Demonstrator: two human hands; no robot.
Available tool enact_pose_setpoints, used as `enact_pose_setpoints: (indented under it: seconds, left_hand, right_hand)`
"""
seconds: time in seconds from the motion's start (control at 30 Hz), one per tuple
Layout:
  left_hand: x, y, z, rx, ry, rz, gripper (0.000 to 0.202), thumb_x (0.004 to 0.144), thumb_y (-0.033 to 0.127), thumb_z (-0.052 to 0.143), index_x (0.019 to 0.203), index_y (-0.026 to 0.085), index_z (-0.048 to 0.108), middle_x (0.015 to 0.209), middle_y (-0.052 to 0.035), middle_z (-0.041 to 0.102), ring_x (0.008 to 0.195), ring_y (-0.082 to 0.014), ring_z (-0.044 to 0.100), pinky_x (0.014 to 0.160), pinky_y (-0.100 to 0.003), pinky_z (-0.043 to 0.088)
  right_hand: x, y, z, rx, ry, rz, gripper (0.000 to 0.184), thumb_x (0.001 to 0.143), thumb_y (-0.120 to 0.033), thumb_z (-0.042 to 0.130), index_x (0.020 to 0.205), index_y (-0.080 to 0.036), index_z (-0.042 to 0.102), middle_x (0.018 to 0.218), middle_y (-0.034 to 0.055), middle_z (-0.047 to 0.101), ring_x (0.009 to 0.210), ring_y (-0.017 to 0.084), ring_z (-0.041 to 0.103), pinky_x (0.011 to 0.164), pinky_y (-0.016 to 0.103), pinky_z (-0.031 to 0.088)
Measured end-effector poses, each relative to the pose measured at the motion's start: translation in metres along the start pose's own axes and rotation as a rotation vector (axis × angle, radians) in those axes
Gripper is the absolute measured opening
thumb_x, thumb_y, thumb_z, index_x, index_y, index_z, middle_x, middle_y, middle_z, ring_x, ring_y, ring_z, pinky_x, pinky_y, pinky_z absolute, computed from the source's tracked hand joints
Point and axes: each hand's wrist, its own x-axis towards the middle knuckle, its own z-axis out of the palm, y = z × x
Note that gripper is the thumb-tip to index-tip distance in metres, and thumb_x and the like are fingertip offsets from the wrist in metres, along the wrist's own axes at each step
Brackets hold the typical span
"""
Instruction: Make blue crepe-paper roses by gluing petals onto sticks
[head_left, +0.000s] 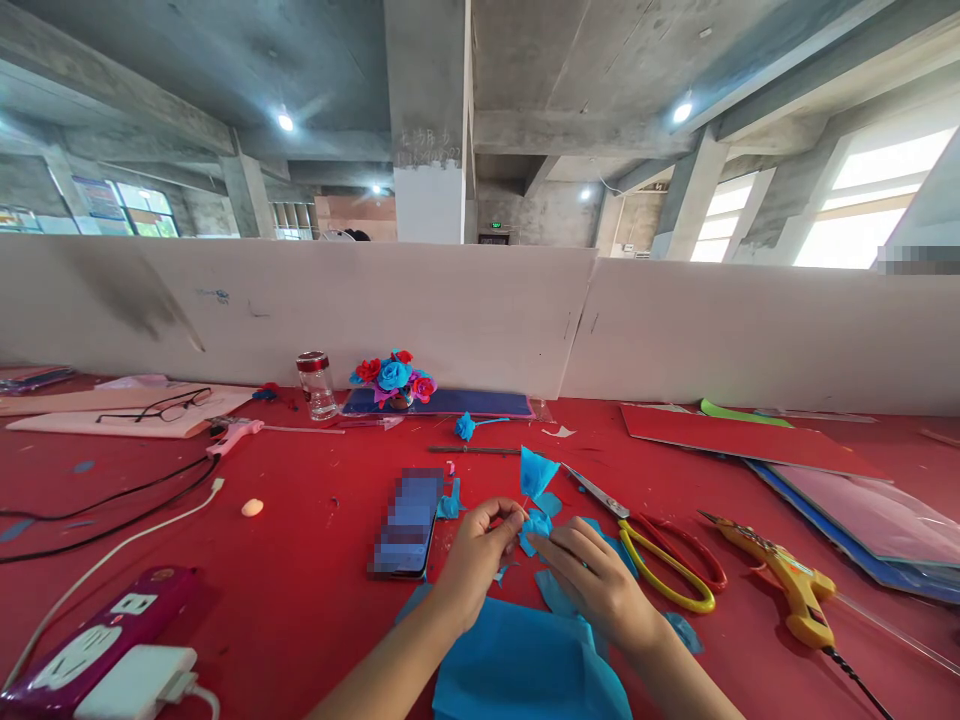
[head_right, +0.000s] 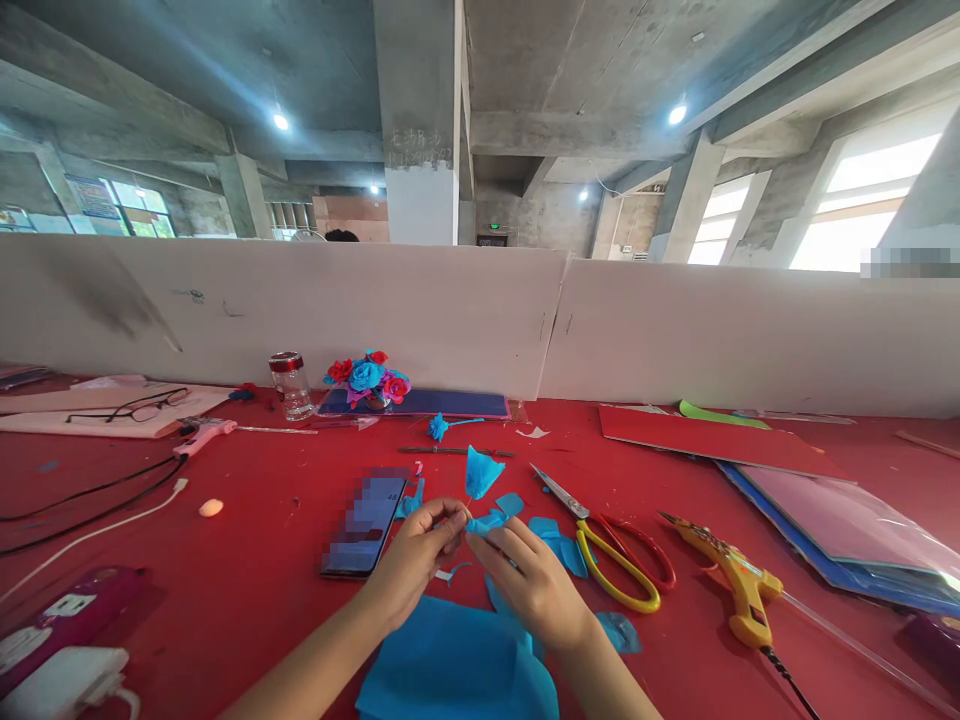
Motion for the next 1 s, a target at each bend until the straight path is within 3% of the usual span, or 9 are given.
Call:
enact_pose_setpoints:
  seconds: [0.6,1.0]
  left_hand:
    - [-0.001,0.011,0.001,-0.006,-0.076,-0.037,0.030,0.066,0.043,0.066,0.073,0.016,0.055,0.058,0.0061,0.035,0.054,-0.0080,0.027,0.052,-0.021,0.024]
    - [-0.006,0.015,0.002,-0.003,-0.110,-0.043,0.032,0.066,0.047,0.065,0.071,0.017,0.056,0.056,0.0068,0.032,0.052,-0.0080,0.025,0.050,-0.022,0.022]
  right_hand:
    - [-0.013,0.005,0.010,0.125,0.023,0.132,0.024,0.086,-0.008,0.045,0.107,-0.017,0.054,0.080,0.0063,0.059,0.070,0.015,0.052,0.064,0.029,0.049]
    - [-0.010,0.005,0.008,0.169,0.085,0.223,0.015,0.085,-0.010,0.047,0.094,-0.019,0.056,0.076,0.0054,0.060,0.070,0.016,0.056,0.062,0.029,0.051]
